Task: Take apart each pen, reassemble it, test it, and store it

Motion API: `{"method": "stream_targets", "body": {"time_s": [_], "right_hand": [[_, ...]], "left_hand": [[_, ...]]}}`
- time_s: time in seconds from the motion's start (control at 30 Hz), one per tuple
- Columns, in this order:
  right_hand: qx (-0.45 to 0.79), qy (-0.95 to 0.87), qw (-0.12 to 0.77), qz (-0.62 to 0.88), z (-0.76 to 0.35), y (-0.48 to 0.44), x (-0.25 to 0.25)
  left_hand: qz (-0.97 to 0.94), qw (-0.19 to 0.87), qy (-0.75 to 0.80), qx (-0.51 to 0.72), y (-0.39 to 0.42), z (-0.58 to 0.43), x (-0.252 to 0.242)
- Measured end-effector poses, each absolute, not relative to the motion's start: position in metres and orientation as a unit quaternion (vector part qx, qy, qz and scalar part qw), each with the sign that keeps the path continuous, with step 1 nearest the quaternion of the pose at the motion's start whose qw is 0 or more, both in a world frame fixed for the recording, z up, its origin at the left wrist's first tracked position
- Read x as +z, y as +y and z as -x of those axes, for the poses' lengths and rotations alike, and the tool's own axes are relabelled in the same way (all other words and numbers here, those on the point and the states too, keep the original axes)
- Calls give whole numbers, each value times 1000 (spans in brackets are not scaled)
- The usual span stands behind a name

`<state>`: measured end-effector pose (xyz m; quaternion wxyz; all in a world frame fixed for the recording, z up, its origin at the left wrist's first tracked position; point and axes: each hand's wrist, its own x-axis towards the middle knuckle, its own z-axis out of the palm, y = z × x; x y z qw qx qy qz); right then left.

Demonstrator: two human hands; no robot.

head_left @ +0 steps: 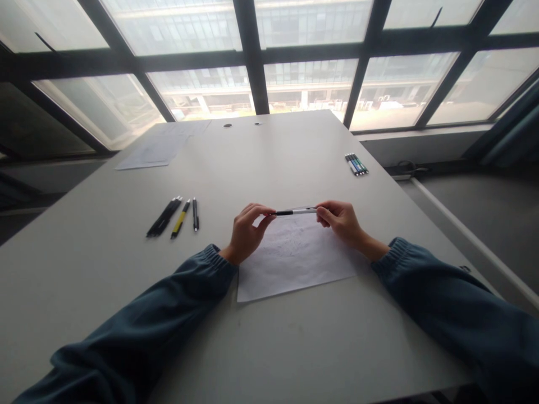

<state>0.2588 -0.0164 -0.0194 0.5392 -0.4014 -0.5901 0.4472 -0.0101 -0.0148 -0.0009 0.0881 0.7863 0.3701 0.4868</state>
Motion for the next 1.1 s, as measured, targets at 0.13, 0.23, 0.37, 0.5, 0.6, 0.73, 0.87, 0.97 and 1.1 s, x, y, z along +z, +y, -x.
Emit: {"method": "stream_targets", "body": {"time_s": [0.13, 0.23, 0.37, 0.5, 0.6, 0.73, 0.87, 0.97, 1.1], "right_hand": [[444, -599, 529, 405, -259, -18, -18], [442, -607, 524, 403, -259, -19, -17], [446, -610, 521, 397, -259, -18, -17], [445, -618, 510, 400, -260, -18, -17], [444, -624, 506, 397, -260, -18, -16], [438, -635, 502, 392, -260, -19, -14], [433, -640, 493, 399, -260, -20, -14], [435, -641, 491, 398, -260, -20, -14], [436, -641, 490, 398, -260, -20, -14]], "left_hand": [[-784, 88, 376, 486, -14, 11, -2], [-789, 91, 379, 476, -14, 11, -3], [-814, 83, 382, 429, -13, 12, -4], [-836, 66, 390, 382, -14, 13, -4], [-849, 58, 376, 368, -14, 13, -3], [-850, 69, 361, 377, -14, 14, -3], [-841, 93, 360, 392, -14, 14, -2], [-836, 104, 362, 399, -15, 14, -2], [-833, 113, 364, 401, -15, 14, -3]]}}
